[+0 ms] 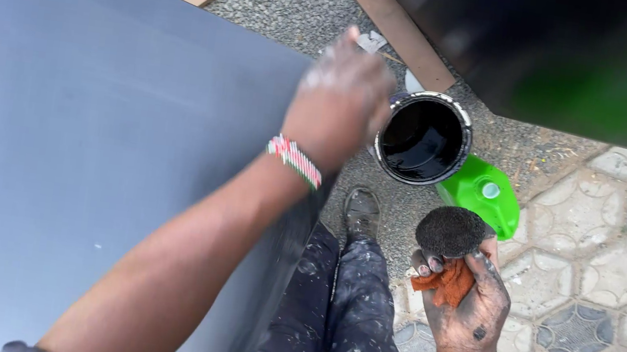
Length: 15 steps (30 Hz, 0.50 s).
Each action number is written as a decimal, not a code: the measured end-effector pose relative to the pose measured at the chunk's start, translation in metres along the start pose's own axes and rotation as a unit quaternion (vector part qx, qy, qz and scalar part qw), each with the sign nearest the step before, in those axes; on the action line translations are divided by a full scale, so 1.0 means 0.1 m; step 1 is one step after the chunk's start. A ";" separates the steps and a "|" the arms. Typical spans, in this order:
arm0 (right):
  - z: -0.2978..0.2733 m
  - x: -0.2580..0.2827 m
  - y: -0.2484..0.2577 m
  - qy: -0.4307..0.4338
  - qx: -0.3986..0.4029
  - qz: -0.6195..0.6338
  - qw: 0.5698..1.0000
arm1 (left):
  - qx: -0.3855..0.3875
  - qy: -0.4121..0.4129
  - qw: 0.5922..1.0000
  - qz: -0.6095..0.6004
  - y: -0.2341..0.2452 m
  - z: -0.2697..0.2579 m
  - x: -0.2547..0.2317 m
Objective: Painting a furniture panel with black paint using a brush and a rag.
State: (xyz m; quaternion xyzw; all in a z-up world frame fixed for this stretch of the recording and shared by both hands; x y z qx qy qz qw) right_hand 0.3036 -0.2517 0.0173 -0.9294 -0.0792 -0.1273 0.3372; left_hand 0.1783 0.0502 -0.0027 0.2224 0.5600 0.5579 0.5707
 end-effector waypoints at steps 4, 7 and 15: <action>0.01 -0.15 0.14 -0.032 -0.057 -0.054 0.996 | -0.075 0.044 0.994 0.070 0.18 0.09 0.57; 0.07 -0.27 0.21 -0.072 -0.081 -0.117 0.987 | -0.070 0.065 0.987 0.127 0.33 0.02 0.58; 0.02 -0.50 0.62 -0.187 -0.123 0.041 0.974 | -0.020 0.100 0.985 0.137 0.36 0.01 0.81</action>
Point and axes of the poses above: each hand's wrist, its own z-axis towards the middle knuckle, its own y-axis out of the back of the hand, x = y × z, the point moved 4 cm from there along z, towards the middle knuckle, and after that the axes turned 15 degrees about -y, right-handed, at the moved point
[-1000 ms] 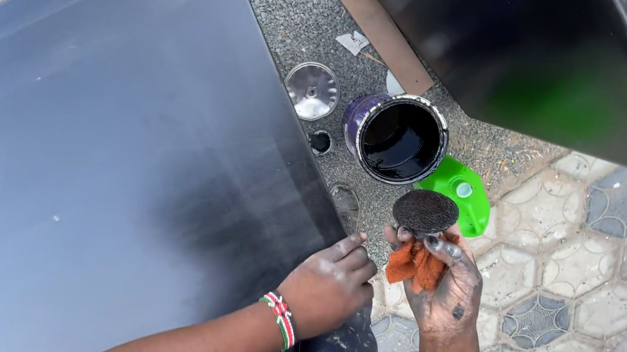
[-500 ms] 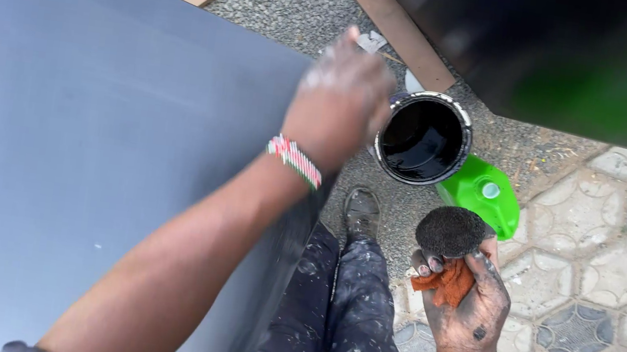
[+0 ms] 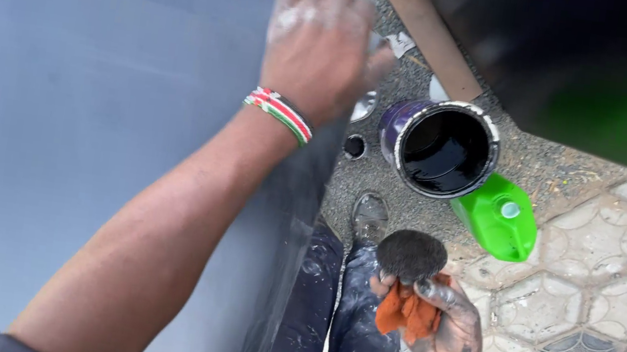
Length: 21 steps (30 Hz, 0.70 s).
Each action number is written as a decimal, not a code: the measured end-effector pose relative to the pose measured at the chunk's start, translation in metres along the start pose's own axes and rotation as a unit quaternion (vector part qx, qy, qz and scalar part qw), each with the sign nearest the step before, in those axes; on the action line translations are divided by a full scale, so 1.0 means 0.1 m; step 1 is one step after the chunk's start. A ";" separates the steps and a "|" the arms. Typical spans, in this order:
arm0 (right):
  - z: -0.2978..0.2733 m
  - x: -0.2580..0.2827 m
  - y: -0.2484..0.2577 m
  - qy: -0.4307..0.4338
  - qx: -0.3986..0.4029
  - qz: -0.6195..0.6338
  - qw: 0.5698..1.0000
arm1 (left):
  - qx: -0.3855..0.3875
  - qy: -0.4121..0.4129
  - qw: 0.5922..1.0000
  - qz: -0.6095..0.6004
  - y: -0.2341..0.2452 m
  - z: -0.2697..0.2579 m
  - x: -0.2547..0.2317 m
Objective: Painting a furniture panel with black paint using a brush and a rag.
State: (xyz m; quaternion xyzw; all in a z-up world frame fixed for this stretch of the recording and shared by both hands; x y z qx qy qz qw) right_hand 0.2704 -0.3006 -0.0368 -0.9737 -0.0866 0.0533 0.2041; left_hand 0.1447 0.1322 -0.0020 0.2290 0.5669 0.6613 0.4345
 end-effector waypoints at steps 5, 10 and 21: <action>-0.02 0.12 -0.26 0.011 0.182 -0.099 0.978 | -0.024 -0.009 0.998 0.055 -0.02 0.16 0.29; 0.05 0.35 -0.24 0.078 0.024 -0.069 0.994 | -0.006 0.036 0.999 0.020 0.28 0.01 0.20; -0.01 0.31 -0.66 0.125 0.051 -0.131 0.982 | 0.137 0.076 0.972 -0.174 0.59 -1.63 -1.61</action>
Point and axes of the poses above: each hand's wrist, its own z-axis towards the middle knuckle, its own y-axis out of the back of the hand, x = y × z, the point moved 4 cm from there along z, towards the middle knuckle, and after that the axes turned 15 degrees about -y, right-handed, at the moved point
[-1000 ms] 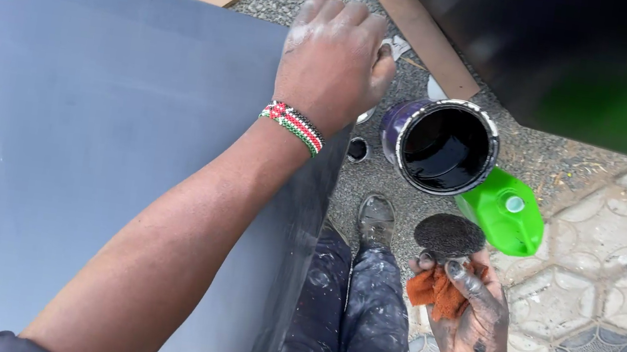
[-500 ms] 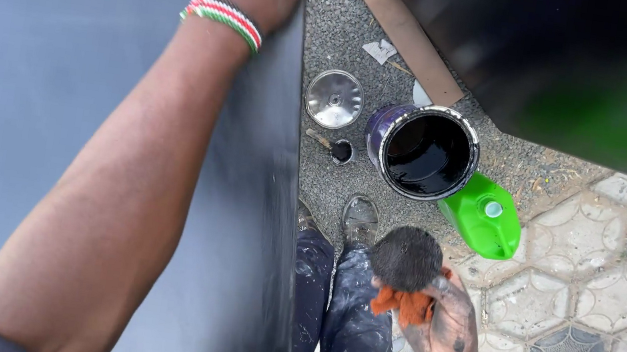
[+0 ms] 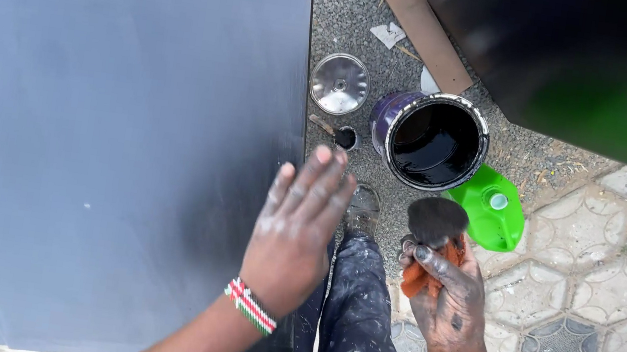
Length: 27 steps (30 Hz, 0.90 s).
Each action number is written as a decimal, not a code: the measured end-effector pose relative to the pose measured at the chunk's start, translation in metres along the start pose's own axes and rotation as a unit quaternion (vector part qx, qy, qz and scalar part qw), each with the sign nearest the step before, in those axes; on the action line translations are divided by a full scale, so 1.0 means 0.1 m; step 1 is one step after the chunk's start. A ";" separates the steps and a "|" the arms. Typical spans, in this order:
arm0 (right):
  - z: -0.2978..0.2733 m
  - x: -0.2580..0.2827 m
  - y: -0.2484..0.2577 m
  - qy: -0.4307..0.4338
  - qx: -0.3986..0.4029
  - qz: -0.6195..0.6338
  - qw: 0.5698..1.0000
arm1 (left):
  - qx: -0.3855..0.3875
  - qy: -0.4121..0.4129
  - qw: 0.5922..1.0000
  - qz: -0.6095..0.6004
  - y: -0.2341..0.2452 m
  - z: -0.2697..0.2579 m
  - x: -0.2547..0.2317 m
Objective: Painting a furniture panel with black paint using a brush and a rag.
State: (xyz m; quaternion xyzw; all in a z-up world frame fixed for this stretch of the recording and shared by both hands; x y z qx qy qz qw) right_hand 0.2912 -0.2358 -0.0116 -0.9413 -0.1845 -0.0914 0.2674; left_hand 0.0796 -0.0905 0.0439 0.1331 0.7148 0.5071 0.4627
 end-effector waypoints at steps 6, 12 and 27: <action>0.19 -0.20 0.65 -0.082 -0.041 0.138 0.986 | 0.116 -0.002 0.993 0.008 -0.21 -0.28 -0.51; 0.19 -0.27 0.48 -0.189 -0.137 -0.067 0.970 | -0.044 0.002 0.998 0.036 0.16 -0.14 -0.16; 0.14 -0.08 0.95 -0.065 -0.214 -0.196 0.955 | -0.161 0.193 0.964 0.092 -0.18 -0.51 -0.23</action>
Point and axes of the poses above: each hand's wrist, its own z-axis towards the middle knuckle, its own y-axis out of the back of the hand, x = y × z, the point moved 4 cm from there along z, towards the middle knuckle, and after that the axes turned 15 degrees about -y, right-handed, at the moved point
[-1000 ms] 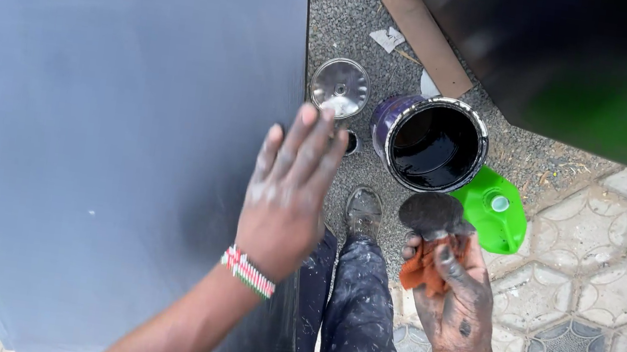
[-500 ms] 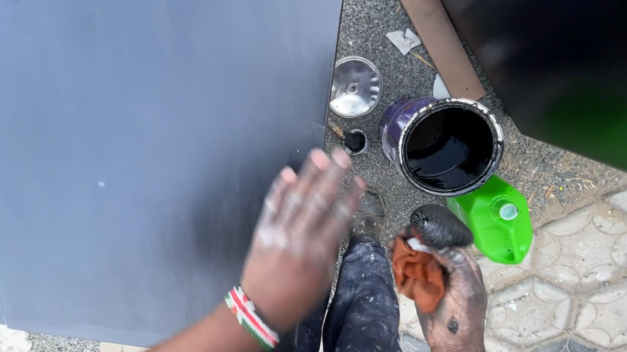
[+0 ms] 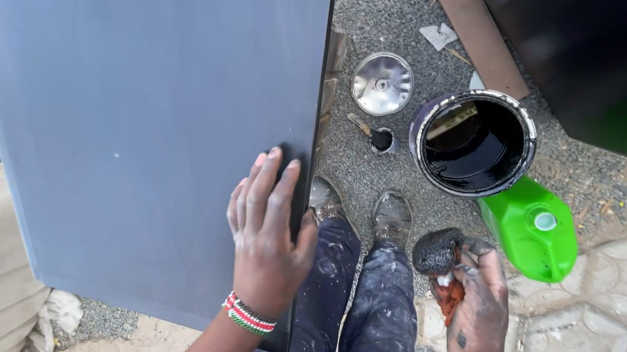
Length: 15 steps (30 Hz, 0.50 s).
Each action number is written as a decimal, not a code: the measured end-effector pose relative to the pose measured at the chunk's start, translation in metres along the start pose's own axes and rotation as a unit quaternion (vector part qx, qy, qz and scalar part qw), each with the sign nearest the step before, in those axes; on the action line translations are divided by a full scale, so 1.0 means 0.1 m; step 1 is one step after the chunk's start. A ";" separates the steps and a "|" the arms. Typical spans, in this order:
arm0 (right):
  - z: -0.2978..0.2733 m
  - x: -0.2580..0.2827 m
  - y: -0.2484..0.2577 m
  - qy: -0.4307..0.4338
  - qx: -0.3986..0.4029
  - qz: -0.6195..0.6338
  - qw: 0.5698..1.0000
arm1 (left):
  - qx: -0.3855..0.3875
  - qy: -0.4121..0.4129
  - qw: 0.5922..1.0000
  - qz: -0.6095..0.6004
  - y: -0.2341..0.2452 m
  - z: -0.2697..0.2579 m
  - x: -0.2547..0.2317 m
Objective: Painting a furniture panel with black paint using a brush and a rag.
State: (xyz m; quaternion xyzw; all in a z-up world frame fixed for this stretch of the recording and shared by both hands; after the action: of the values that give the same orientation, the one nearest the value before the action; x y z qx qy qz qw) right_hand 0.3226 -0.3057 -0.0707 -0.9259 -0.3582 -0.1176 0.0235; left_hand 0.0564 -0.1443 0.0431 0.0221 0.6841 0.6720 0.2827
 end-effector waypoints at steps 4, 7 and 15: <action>0.02 0.08 0.15 -0.007 0.026 -0.066 0.997 | -0.083 -0.029 0.996 0.019 -0.02 0.55 0.10; 0.25 -0.01 0.28 -0.021 0.039 -0.088 0.995 | -0.141 -0.037 0.989 0.027 -0.18 1.39 0.21; 0.04 0.11 -0.07 -0.013 0.135 -0.181 0.974 | -0.145 0.047 0.988 0.027 -0.09 1.03 -0.07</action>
State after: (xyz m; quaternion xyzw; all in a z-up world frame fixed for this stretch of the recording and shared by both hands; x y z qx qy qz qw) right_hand 0.3264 -0.2929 -0.0728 -0.8352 -0.5331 -0.0580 0.1220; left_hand 0.1082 -0.0545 0.0432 -0.0326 0.5908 0.7719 0.2324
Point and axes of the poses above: each hand's wrist, its own z-axis towards the middle knuckle, its own y-axis out of the back of the hand, x = y × z, the point moved 4 cm from there along z, towards the middle knuckle, and after that the axes turned 15 degrees about -y, right-handed, at the moved point
